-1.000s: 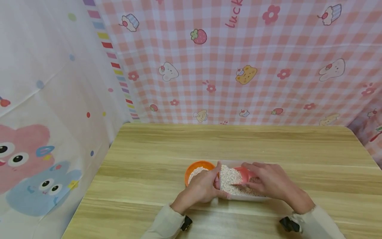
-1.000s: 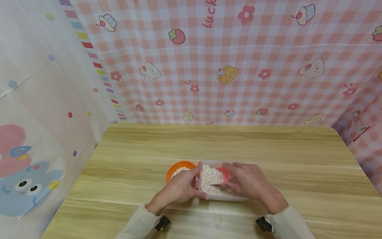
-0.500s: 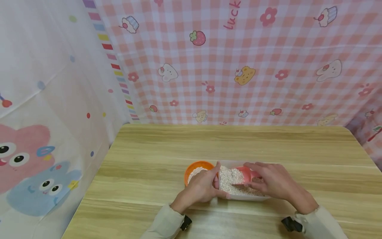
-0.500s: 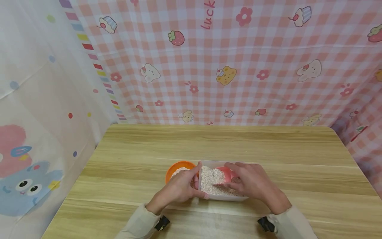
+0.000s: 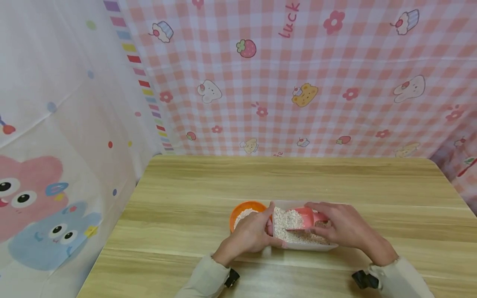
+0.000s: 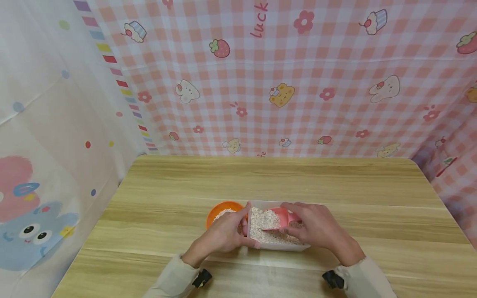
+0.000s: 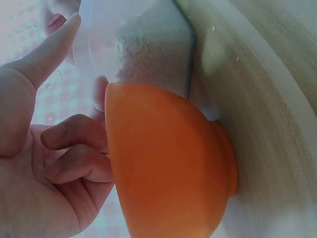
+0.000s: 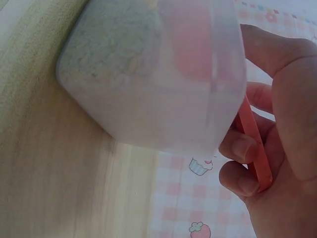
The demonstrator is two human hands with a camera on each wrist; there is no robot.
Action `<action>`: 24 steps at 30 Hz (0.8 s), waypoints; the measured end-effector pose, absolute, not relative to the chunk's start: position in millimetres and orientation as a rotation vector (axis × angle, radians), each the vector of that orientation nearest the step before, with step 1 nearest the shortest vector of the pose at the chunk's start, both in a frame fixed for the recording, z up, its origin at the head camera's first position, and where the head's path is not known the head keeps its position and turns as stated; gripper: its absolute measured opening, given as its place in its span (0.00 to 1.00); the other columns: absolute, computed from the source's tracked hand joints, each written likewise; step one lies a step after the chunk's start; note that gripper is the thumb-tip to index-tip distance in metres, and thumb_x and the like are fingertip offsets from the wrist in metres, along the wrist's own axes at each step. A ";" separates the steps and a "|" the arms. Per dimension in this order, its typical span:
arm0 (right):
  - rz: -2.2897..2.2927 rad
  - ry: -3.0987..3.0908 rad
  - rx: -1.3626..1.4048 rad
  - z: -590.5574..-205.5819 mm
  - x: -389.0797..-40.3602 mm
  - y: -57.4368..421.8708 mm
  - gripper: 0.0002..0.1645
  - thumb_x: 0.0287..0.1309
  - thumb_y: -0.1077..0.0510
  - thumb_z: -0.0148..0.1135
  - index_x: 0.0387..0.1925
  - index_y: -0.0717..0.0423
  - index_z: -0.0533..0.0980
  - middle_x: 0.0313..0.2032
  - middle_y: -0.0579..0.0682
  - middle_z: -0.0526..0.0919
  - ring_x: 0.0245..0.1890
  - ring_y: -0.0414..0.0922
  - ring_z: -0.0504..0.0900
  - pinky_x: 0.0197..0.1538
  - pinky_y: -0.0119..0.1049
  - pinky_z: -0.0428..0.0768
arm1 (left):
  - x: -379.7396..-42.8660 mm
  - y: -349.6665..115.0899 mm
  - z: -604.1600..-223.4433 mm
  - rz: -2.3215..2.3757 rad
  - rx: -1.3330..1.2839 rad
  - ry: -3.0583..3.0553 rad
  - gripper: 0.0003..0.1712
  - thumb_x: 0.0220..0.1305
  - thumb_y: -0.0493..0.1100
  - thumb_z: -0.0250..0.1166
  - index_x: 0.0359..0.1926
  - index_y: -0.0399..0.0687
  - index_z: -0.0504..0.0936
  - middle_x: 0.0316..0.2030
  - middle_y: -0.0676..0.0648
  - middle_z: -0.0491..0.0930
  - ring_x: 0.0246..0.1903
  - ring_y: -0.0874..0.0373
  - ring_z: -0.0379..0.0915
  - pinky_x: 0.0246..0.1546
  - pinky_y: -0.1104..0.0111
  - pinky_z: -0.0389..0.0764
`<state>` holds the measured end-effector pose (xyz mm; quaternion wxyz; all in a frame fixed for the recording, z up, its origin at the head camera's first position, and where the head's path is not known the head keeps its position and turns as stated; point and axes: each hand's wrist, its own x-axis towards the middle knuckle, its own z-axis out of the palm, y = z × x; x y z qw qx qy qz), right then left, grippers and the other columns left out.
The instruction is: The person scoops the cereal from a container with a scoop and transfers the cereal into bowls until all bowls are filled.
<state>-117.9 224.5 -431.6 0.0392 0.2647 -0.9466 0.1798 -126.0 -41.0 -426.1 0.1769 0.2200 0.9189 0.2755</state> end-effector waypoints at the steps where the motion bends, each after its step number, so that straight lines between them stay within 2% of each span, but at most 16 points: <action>1: 0.562 -2.901 0.810 -431.9 -118.0 224.5 0.35 0.50 0.46 0.76 0.58 0.55 0.79 0.50 0.53 0.86 0.35 0.38 0.81 0.37 0.41 0.80 | -126.2 -41.1 -426.2 0.780 0.621 2.601 0.64 0.48 0.61 0.77 0.78 0.45 0.52 0.23 0.62 0.72 0.21 0.67 0.63 0.25 0.75 0.66; 9: 0.670 -2.897 0.787 -434.5 -117.9 226.2 0.34 0.51 0.45 0.75 0.59 0.53 0.78 0.50 0.52 0.86 0.28 0.34 0.73 0.34 0.34 0.75 | -125.7 -42.8 -426.9 0.815 0.613 2.581 0.65 0.48 0.61 0.77 0.78 0.47 0.50 0.26 0.62 0.73 0.23 0.67 0.63 0.28 0.75 0.67; 14: 0.694 -2.890 0.782 -435.9 -118.5 227.2 0.34 0.52 0.44 0.74 0.59 0.52 0.79 0.51 0.52 0.85 0.30 0.34 0.72 0.35 0.35 0.75 | -124.8 -43.3 -426.0 0.824 0.607 2.587 0.64 0.48 0.61 0.77 0.78 0.48 0.51 0.27 0.61 0.73 0.23 0.66 0.63 0.28 0.75 0.67; 19: 0.738 -2.924 0.751 -435.4 -118.8 228.2 0.35 0.52 0.45 0.74 0.60 0.52 0.78 0.52 0.51 0.85 0.32 0.35 0.73 0.37 0.36 0.75 | -124.7 -46.7 -424.3 0.859 0.596 2.600 0.61 0.47 0.62 0.77 0.77 0.51 0.56 0.28 0.60 0.74 0.23 0.65 0.63 0.30 0.74 0.67; 24: 0.784 -2.921 0.738 -435.9 -118.6 228.7 0.34 0.51 0.47 0.74 0.60 0.52 0.78 0.51 0.50 0.85 0.30 0.36 0.71 0.36 0.34 0.72 | -124.7 -56.2 -422.2 0.949 0.598 2.608 0.57 0.47 0.59 0.79 0.75 0.52 0.62 0.30 0.57 0.76 0.25 0.66 0.63 0.36 0.73 0.70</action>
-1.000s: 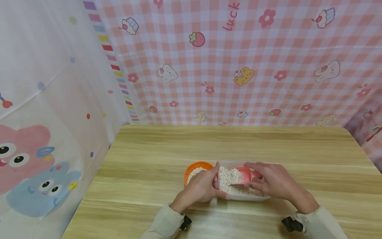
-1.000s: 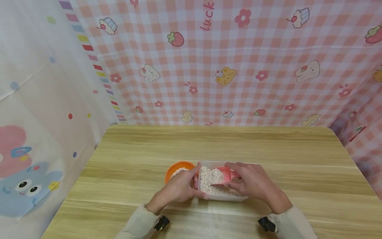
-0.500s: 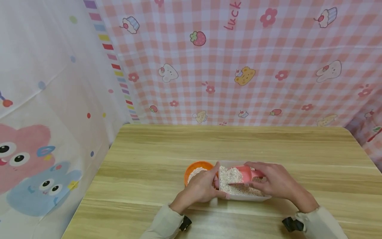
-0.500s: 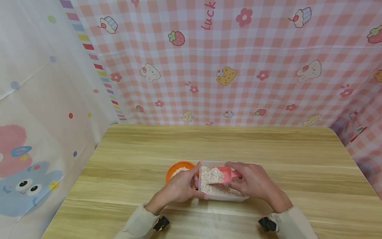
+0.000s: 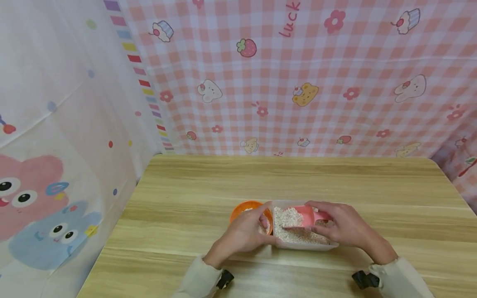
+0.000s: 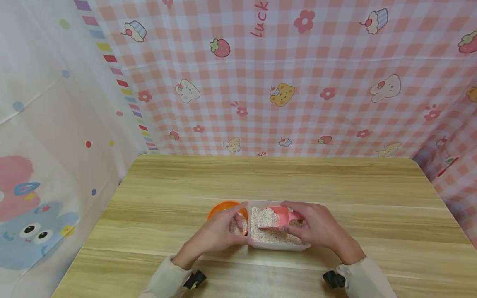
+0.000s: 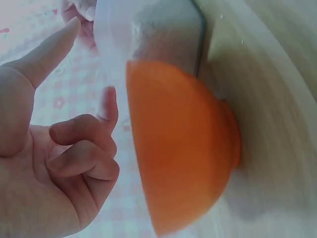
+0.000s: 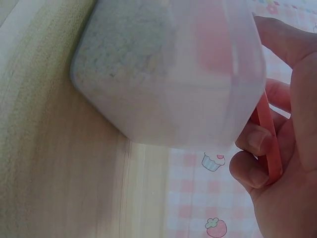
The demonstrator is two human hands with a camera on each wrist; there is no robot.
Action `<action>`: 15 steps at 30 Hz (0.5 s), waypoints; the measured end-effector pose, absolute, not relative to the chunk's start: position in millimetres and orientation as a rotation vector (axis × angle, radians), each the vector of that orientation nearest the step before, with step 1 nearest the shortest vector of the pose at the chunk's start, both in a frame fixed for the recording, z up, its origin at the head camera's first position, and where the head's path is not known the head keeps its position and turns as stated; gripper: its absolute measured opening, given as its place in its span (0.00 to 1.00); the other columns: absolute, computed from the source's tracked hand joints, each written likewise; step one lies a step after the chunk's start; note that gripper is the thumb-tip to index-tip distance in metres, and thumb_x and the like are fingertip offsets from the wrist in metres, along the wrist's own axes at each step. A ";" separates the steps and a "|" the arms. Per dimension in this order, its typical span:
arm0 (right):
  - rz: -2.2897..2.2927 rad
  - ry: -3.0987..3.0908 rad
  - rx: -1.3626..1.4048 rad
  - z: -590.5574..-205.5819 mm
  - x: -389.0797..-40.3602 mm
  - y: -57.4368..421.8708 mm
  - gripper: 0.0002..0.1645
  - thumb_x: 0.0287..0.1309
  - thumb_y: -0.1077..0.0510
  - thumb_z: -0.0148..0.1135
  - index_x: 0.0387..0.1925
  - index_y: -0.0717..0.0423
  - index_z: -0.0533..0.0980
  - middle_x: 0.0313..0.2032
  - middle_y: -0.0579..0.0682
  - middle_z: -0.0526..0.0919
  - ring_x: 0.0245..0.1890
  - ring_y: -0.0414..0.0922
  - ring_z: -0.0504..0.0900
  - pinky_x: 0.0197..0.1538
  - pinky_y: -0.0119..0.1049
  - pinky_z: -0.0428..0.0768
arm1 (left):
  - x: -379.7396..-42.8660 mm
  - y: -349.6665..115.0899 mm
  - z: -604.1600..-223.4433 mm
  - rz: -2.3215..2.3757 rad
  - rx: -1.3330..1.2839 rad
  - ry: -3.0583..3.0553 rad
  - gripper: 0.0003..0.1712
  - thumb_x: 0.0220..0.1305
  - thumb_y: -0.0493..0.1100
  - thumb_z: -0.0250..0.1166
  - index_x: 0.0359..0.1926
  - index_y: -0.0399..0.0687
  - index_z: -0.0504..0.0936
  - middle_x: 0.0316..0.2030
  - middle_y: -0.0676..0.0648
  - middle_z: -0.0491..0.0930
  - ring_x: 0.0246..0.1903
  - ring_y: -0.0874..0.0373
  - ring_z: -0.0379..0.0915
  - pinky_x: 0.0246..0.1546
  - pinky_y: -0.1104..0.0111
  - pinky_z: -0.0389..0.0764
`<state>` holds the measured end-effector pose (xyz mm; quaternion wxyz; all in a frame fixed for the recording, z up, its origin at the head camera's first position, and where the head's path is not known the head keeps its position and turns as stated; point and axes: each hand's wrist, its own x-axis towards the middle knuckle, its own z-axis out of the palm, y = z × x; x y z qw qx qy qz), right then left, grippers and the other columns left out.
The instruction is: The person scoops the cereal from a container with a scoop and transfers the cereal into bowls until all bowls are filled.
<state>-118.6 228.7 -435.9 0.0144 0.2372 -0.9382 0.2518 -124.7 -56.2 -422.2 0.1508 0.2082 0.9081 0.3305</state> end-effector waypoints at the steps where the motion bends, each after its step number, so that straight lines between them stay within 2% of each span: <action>1: 0.792 -2.915 0.738 -436.2 -118.6 228.6 0.34 0.51 0.47 0.75 0.60 0.52 0.78 0.51 0.50 0.85 0.30 0.36 0.71 0.35 0.33 0.71 | -124.6 -58.8 -421.5 0.968 0.594 2.607 0.56 0.47 0.59 0.79 0.74 0.52 0.62 0.31 0.56 0.76 0.25 0.65 0.63 0.35 0.73 0.70; 5: 0.834 -2.897 0.738 -437.6 -118.7 228.7 0.34 0.51 0.49 0.75 0.60 0.53 0.78 0.45 0.46 0.85 0.25 0.33 0.67 0.32 0.31 0.67 | -125.2 -68.2 -420.1 1.022 0.564 2.624 0.52 0.49 0.58 0.78 0.73 0.51 0.65 0.35 0.55 0.76 0.28 0.63 0.65 0.34 0.72 0.70; 8: 0.869 -2.894 0.728 -438.1 -118.6 228.8 0.34 0.51 0.49 0.75 0.60 0.53 0.78 0.35 0.42 0.82 0.22 0.31 0.62 0.29 0.29 0.65 | -125.7 -74.7 -420.2 1.067 0.527 2.633 0.50 0.51 0.57 0.77 0.72 0.51 0.67 0.39 0.54 0.76 0.32 0.60 0.67 0.34 0.70 0.70; 12: 0.901 -2.892 0.714 -437.9 -118.5 228.8 0.33 0.51 0.49 0.75 0.59 0.53 0.78 0.34 0.41 0.81 0.23 0.33 0.64 0.28 0.29 0.65 | -126.3 -83.7 -420.5 1.108 0.496 2.644 0.48 0.52 0.58 0.76 0.71 0.52 0.67 0.43 0.52 0.77 0.33 0.57 0.68 0.36 0.68 0.71; 15: 0.915 -2.898 0.701 -437.9 -118.6 228.7 0.33 0.51 0.49 0.75 0.59 0.54 0.78 0.39 0.43 0.83 0.24 0.36 0.67 0.29 0.29 0.66 | -126.9 -90.9 -422.1 1.141 0.503 2.657 0.47 0.52 0.57 0.76 0.71 0.52 0.68 0.44 0.50 0.77 0.34 0.55 0.68 0.36 0.68 0.71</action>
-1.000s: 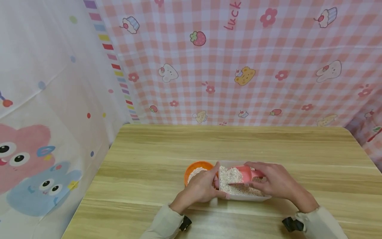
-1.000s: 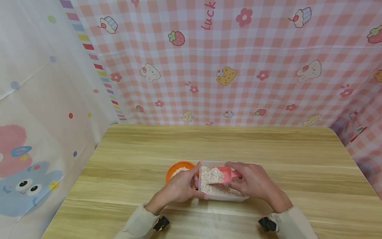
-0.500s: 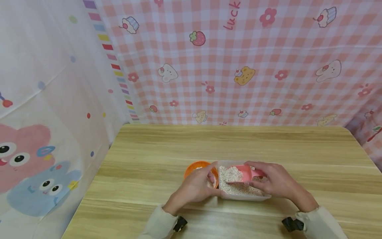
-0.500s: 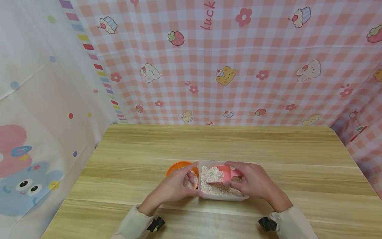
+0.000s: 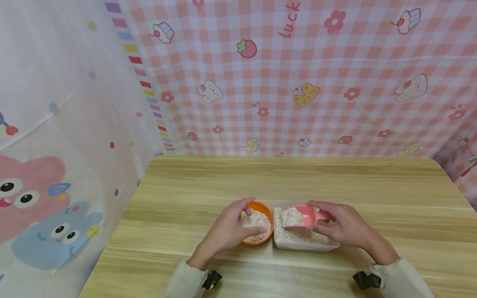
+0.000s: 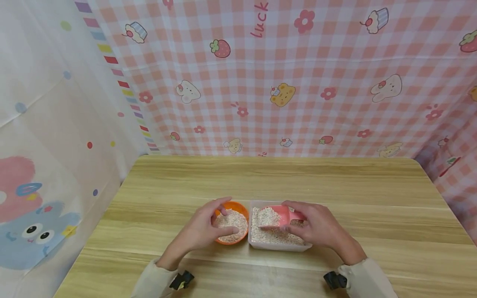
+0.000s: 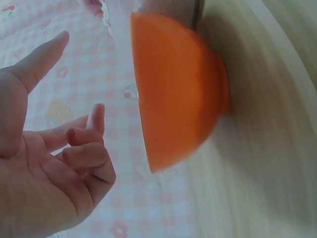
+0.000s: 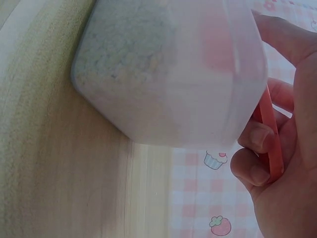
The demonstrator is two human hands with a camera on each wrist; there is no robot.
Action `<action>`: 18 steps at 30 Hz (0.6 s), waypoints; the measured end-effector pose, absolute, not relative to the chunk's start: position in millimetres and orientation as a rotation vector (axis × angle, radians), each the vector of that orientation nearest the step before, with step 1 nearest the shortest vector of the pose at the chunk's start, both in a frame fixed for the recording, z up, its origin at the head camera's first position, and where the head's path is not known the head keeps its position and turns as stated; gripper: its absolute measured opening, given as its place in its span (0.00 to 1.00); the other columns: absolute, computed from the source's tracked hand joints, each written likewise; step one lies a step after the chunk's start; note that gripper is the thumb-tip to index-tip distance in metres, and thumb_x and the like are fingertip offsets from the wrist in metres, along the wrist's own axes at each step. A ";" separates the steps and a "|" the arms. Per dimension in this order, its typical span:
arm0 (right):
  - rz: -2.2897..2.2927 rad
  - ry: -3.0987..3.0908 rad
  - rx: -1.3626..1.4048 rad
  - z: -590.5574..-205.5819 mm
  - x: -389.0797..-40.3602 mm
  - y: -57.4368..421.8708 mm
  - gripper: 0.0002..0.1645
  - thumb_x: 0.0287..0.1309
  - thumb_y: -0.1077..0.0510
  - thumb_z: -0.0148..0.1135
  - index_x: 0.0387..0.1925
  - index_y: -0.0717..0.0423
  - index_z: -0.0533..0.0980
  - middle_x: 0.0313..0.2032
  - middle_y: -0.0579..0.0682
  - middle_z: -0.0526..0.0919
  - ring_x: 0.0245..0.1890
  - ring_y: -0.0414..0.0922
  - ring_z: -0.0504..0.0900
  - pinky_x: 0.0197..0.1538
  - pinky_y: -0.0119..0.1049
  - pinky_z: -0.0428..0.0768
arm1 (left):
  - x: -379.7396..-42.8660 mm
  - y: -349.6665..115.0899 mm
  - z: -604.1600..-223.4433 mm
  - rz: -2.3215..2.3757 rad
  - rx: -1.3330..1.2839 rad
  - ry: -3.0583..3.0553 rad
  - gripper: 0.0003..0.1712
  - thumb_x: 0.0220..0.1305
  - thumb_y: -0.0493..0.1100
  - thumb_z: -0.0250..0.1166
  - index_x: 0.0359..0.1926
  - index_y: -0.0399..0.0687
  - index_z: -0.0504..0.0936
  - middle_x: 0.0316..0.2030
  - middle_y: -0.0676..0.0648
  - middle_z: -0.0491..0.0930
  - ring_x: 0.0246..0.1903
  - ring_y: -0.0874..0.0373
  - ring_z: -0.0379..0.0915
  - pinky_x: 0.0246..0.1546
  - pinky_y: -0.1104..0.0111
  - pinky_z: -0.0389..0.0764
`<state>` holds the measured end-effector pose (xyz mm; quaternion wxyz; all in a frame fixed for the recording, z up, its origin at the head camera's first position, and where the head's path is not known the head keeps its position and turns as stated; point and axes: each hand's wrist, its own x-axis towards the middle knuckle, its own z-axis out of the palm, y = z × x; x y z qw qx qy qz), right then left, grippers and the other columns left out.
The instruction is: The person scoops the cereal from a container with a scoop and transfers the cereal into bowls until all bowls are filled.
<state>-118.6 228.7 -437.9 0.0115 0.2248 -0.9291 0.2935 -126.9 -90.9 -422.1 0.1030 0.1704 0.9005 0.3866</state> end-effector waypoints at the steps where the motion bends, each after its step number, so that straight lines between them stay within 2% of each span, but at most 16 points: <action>1: 0.918 -2.902 0.697 -438.0 -118.7 228.8 0.33 0.51 0.50 0.75 0.59 0.54 0.78 0.39 0.43 0.83 0.25 0.36 0.68 0.29 0.29 0.66 | -127.2 -93.2 -422.7 1.156 0.508 2.660 0.47 0.53 0.57 0.76 0.70 0.52 0.68 0.44 0.50 0.77 0.34 0.55 0.68 0.36 0.68 0.71; 6: 0.918 -2.904 0.692 -438.4 -118.8 229.3 0.34 0.51 0.49 0.75 0.59 0.55 0.77 0.39 0.44 0.84 0.26 0.37 0.70 0.30 0.29 0.67 | -129.4 -104.8 -425.7 1.222 0.519 2.661 0.44 0.53 0.56 0.76 0.69 0.51 0.69 0.45 0.47 0.75 0.37 0.50 0.69 0.35 0.70 0.70; 10: 0.926 -2.900 0.695 -439.0 -119.2 230.1 0.34 0.52 0.49 0.75 0.60 0.54 0.77 0.38 0.43 0.83 0.27 0.37 0.70 0.30 0.29 0.67 | -130.7 -112.5 -427.8 1.224 0.511 2.660 0.45 0.53 0.57 0.76 0.70 0.53 0.69 0.48 0.46 0.74 0.41 0.49 0.69 0.38 0.68 0.72; 18: 0.984 -2.911 0.684 -438.9 -119.5 230.7 0.34 0.53 0.49 0.74 0.60 0.54 0.77 0.42 0.45 0.84 0.29 0.37 0.71 0.31 0.29 0.69 | -135.1 -123.0 -441.4 1.234 0.489 2.629 0.48 0.53 0.58 0.76 0.71 0.52 0.67 0.55 0.43 0.70 0.52 0.48 0.70 0.52 0.51 0.75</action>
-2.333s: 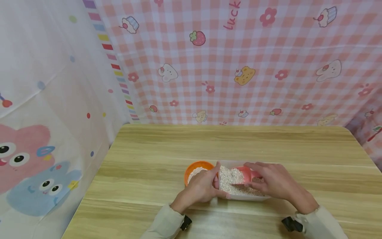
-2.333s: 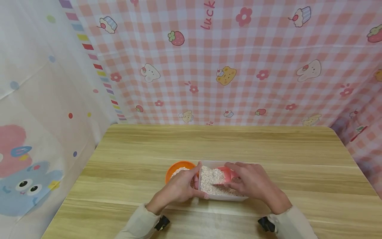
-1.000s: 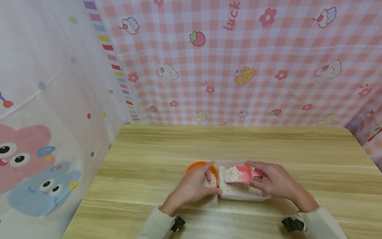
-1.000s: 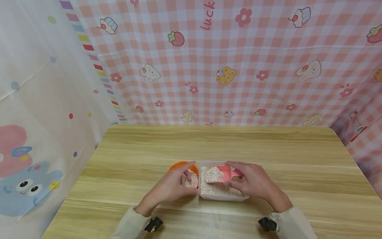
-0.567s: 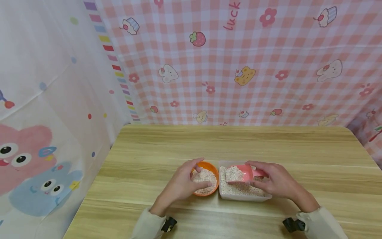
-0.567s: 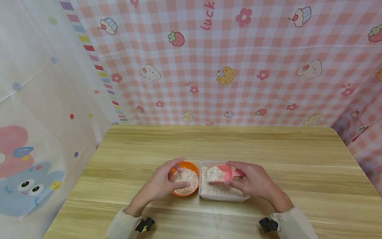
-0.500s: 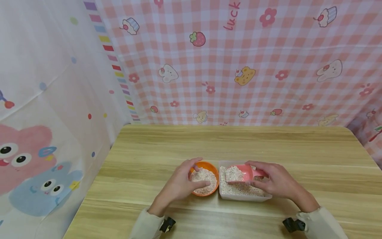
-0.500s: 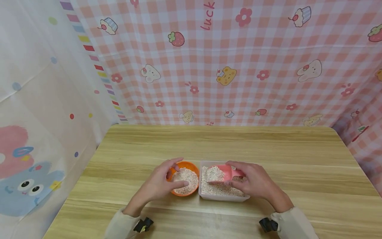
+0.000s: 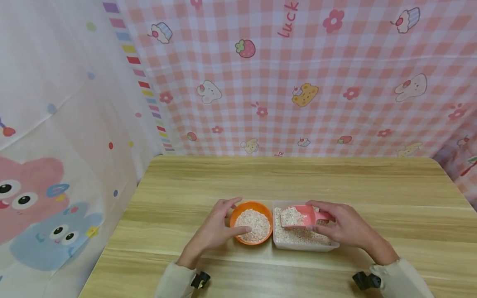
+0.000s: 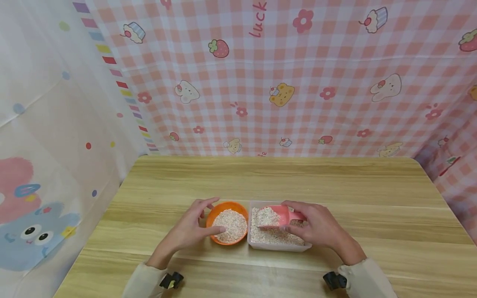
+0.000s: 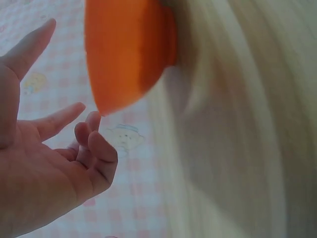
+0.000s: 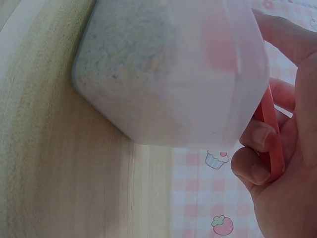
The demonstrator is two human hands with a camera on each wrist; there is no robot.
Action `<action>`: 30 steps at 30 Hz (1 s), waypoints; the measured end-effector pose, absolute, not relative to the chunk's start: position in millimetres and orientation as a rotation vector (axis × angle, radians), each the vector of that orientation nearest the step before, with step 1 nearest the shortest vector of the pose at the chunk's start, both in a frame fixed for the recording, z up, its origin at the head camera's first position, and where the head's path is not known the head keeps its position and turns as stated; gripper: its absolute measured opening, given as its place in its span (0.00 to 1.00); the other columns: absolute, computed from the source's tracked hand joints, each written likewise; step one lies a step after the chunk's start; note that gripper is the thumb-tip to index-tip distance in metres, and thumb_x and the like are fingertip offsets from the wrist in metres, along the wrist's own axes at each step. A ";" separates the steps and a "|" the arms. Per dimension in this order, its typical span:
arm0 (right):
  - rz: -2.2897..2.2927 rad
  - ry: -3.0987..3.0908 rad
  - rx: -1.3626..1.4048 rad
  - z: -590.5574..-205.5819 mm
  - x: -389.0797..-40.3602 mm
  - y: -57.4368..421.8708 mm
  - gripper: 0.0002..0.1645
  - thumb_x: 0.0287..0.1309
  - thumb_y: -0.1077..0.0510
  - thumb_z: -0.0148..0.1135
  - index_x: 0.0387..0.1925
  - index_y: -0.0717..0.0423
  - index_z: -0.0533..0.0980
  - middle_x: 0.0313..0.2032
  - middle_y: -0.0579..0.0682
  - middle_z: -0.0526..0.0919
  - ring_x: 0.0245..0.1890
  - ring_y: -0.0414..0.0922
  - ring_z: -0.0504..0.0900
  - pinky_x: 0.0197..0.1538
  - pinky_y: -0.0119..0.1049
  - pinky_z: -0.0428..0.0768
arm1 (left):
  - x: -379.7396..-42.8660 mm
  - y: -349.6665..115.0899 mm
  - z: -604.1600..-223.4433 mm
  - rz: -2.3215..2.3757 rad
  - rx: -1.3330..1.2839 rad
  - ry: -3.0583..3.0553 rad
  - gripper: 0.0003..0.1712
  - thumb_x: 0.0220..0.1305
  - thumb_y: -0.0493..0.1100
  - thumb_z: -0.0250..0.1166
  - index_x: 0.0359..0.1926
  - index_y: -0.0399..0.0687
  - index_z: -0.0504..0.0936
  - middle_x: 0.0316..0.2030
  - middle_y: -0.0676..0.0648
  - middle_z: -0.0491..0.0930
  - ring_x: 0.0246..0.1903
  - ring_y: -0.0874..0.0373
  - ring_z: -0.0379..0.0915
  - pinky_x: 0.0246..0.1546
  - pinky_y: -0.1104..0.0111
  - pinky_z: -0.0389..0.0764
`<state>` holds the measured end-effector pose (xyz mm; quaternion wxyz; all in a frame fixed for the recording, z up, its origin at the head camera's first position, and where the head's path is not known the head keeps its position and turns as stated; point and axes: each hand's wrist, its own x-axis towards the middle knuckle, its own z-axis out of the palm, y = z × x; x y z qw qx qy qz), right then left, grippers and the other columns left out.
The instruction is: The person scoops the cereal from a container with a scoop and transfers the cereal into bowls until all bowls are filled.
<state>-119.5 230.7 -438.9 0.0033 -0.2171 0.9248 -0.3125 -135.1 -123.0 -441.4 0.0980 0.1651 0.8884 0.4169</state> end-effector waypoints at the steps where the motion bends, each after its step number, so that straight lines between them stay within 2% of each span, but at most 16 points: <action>1: -0.984 2.898 -0.680 -439.0 -119.5 230.6 0.34 0.53 0.48 0.74 0.60 0.54 0.77 0.41 0.45 0.84 0.28 0.37 0.72 0.31 0.29 0.70 | -135.9 -124.0 -443.0 1.229 0.481 2.620 0.48 0.53 0.58 0.76 0.72 0.52 0.66 0.56 0.43 0.70 0.54 0.47 0.70 0.55 0.49 0.74; 6: -0.994 2.895 -0.665 -438.9 -119.9 230.4 0.34 0.53 0.46 0.74 0.60 0.53 0.77 0.42 0.45 0.84 0.29 0.36 0.72 0.32 0.29 0.71 | -139.5 -127.7 -448.9 1.171 0.493 2.556 0.56 0.50 0.58 0.78 0.75 0.54 0.59 0.62 0.41 0.66 0.61 0.45 0.65 0.62 0.43 0.67; 14: -0.999 2.887 -0.650 -439.8 -119.6 230.7 0.35 0.53 0.45 0.74 0.61 0.53 0.77 0.43 0.45 0.84 0.30 0.36 0.71 0.32 0.29 0.70 | -143.0 -127.0 -457.7 1.152 0.558 2.423 0.70 0.42 0.56 0.82 0.79 0.52 0.47 0.73 0.40 0.56 0.71 0.43 0.53 0.70 0.44 0.56; 23: -0.999 2.882 -0.645 -439.4 -119.1 230.7 0.35 0.54 0.45 0.73 0.61 0.52 0.77 0.44 0.44 0.84 0.31 0.37 0.71 0.32 0.30 0.69 | -146.3 -125.2 -463.1 1.205 0.560 2.353 0.71 0.43 0.54 0.83 0.79 0.54 0.45 0.76 0.44 0.52 0.74 0.45 0.48 0.72 0.46 0.52; 30: -1.016 2.884 -0.673 -440.5 -119.1 230.8 0.34 0.54 0.44 0.73 0.60 0.53 0.77 0.37 0.42 0.82 0.27 0.37 0.70 0.30 0.29 0.68 | -149.0 -125.5 -465.9 1.217 0.529 2.306 0.70 0.44 0.54 0.82 0.79 0.60 0.45 0.76 0.47 0.53 0.74 0.47 0.50 0.72 0.45 0.52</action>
